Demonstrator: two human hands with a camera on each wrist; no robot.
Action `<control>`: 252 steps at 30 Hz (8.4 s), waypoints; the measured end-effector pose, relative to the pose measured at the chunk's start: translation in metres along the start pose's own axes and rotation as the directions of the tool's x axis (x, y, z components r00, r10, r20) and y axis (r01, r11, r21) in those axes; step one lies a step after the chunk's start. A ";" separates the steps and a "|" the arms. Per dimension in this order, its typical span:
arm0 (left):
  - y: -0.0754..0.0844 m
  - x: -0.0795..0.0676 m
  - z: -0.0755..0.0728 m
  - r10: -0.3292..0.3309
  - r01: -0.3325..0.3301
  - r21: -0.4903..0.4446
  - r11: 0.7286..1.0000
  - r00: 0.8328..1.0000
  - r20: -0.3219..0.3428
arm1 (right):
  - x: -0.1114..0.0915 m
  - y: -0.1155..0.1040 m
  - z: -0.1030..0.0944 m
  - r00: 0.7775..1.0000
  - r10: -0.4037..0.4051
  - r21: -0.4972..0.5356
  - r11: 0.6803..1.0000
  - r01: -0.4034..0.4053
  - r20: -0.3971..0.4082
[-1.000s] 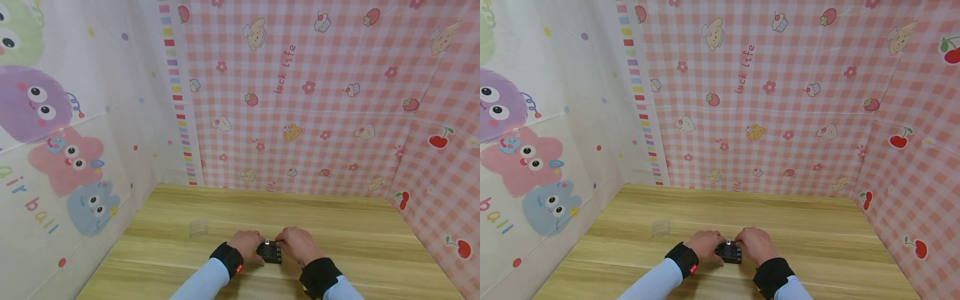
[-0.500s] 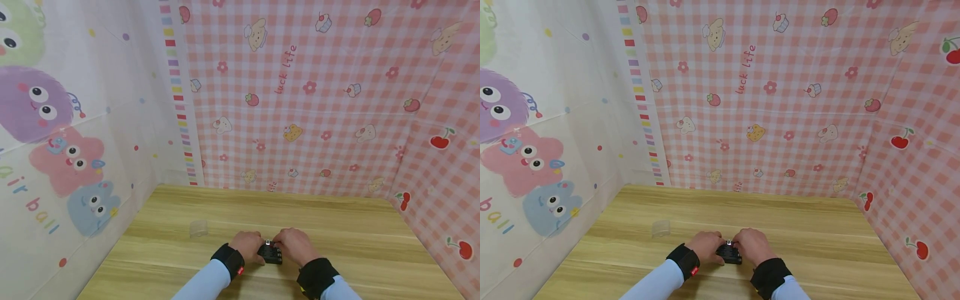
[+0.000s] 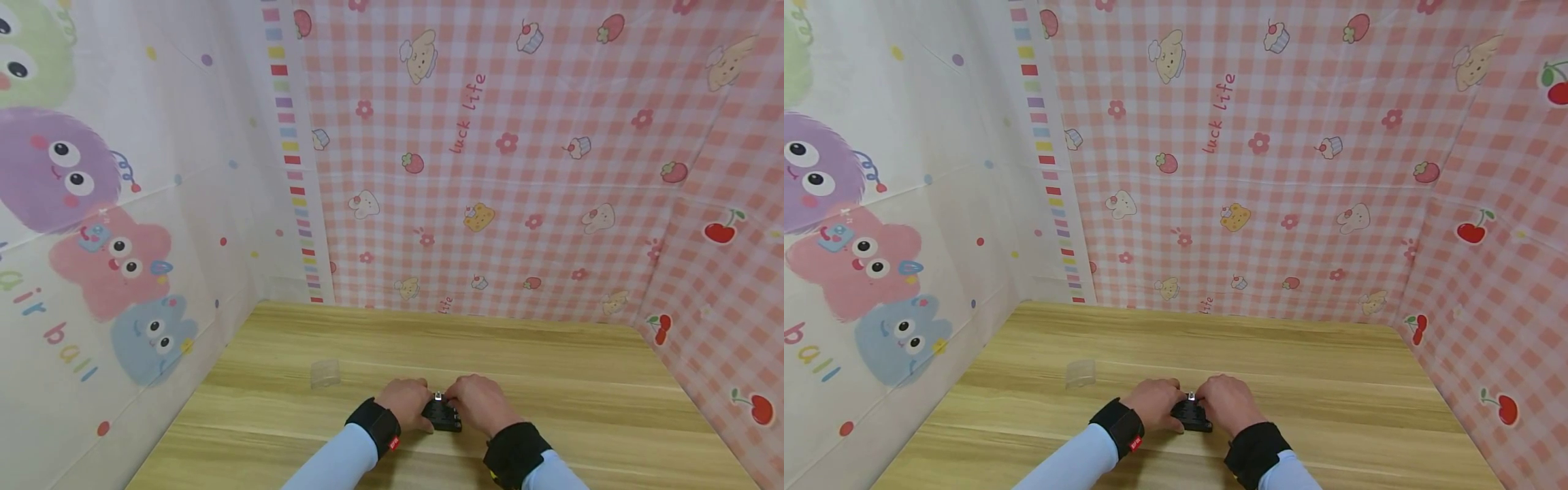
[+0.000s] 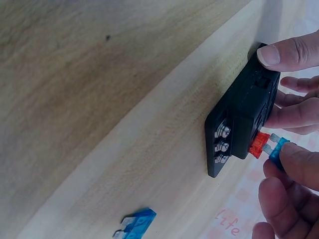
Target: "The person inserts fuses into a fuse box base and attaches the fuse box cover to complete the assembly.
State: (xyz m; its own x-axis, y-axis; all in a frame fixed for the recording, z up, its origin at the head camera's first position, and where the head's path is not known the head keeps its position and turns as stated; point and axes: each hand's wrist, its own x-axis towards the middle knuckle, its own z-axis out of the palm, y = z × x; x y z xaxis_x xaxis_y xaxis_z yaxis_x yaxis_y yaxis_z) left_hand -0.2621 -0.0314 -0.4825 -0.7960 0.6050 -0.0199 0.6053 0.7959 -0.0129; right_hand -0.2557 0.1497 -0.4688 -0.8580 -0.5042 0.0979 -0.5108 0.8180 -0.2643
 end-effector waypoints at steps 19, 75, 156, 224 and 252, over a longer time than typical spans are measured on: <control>-0.001 0.003 0.005 -0.010 0.009 -0.043 0.999 1.000 -0.026 | -0.003 -0.002 0.000 0.998 -0.051 -0.017 0.999 0.050 -0.033; -0.001 0.004 0.006 -0.009 0.009 -0.004 1.000 0.999 -0.032 | 0.007 -0.003 0.011 0.999 -0.043 0.015 0.999 0.043 0.014; 0.004 0.001 -0.002 -0.040 0.038 -0.028 0.999 0.998 -0.055 | 0.004 -0.014 0.017 0.989 -0.144 -0.220 0.967 0.132 -0.040; 0.004 0.004 -0.001 -0.058 0.058 0.019 0.998 0.998 0.008 | 0.008 -0.005 0.014 0.994 -0.106 -0.101 0.989 0.106 0.007; 0.001 0.003 0.002 -0.050 0.050 0.046 0.998 0.999 -0.015 | 0.004 -0.004 0.010 0.997 -0.071 -0.046 0.996 0.073 0.037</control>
State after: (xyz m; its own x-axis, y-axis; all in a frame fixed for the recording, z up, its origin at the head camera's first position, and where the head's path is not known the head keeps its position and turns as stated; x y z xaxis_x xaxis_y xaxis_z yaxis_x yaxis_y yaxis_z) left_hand -0.2641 -0.0290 -0.4844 -0.8251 0.5649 -0.0040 0.5641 0.8235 -0.0595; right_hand -0.2566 0.1419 -0.4772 -0.8170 -0.5710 0.0808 -0.5738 0.7910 -0.2121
